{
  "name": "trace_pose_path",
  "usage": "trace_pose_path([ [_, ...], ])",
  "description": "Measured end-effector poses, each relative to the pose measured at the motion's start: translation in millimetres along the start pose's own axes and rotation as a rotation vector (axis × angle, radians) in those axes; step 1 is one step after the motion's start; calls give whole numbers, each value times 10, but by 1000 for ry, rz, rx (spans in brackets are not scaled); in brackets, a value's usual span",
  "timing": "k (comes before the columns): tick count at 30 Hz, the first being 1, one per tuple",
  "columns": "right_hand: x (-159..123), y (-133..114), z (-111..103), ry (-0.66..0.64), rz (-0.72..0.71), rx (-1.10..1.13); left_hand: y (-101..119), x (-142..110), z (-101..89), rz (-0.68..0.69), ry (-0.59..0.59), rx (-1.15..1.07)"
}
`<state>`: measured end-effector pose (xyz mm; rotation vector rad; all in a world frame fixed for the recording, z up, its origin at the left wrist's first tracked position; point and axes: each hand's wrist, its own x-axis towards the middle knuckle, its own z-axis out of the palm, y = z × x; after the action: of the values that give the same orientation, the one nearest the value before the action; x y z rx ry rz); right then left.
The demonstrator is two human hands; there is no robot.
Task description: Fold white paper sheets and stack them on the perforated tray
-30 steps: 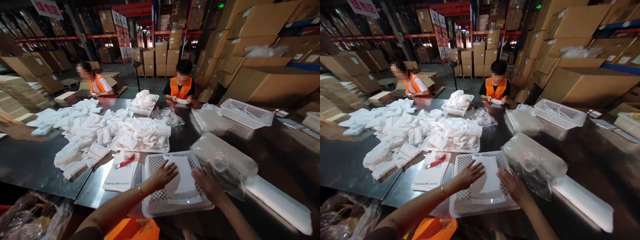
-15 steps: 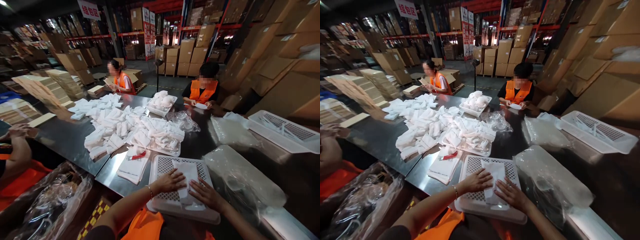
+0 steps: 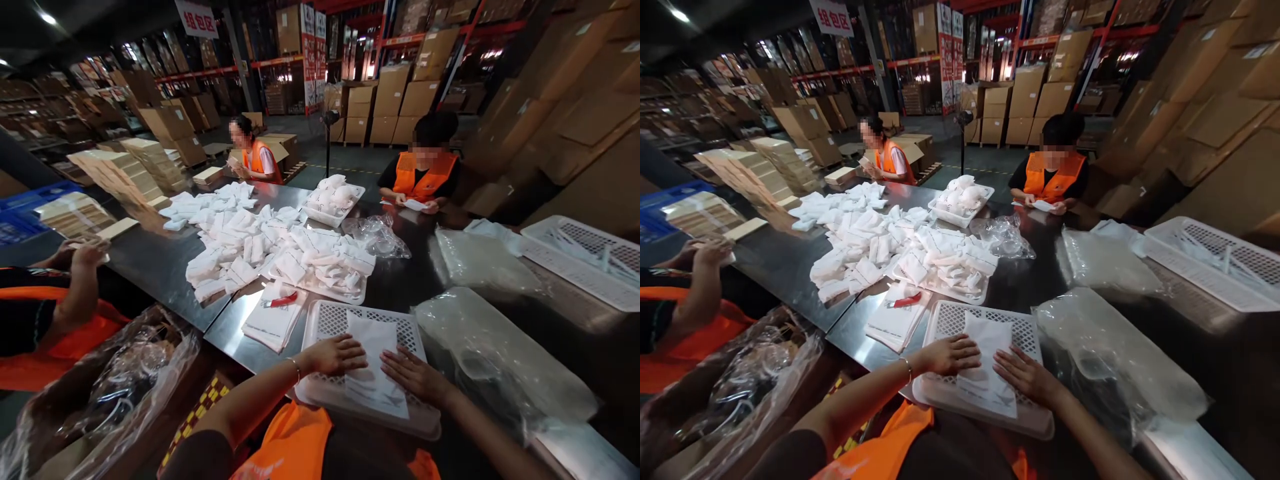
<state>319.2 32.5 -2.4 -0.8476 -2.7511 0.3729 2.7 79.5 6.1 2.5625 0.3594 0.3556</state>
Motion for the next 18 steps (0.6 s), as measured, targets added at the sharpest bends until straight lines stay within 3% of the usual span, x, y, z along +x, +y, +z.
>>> trace_pose_path([
  [4,165,93,6,-9,-115,1,21,55,20,-125,-19,-6],
  [7,131,141,63,45,-102,27,-24,48,35,-112,-67,6],
  [10,115,139,108,123,35,154,-57,50,56,-77,-74,42],
  [13,184,121,98,185,203,260,-9,136,60,-160,-20,95],
  [18,215,70,103,250,305,310,108,317,-6,-302,29,15],
])
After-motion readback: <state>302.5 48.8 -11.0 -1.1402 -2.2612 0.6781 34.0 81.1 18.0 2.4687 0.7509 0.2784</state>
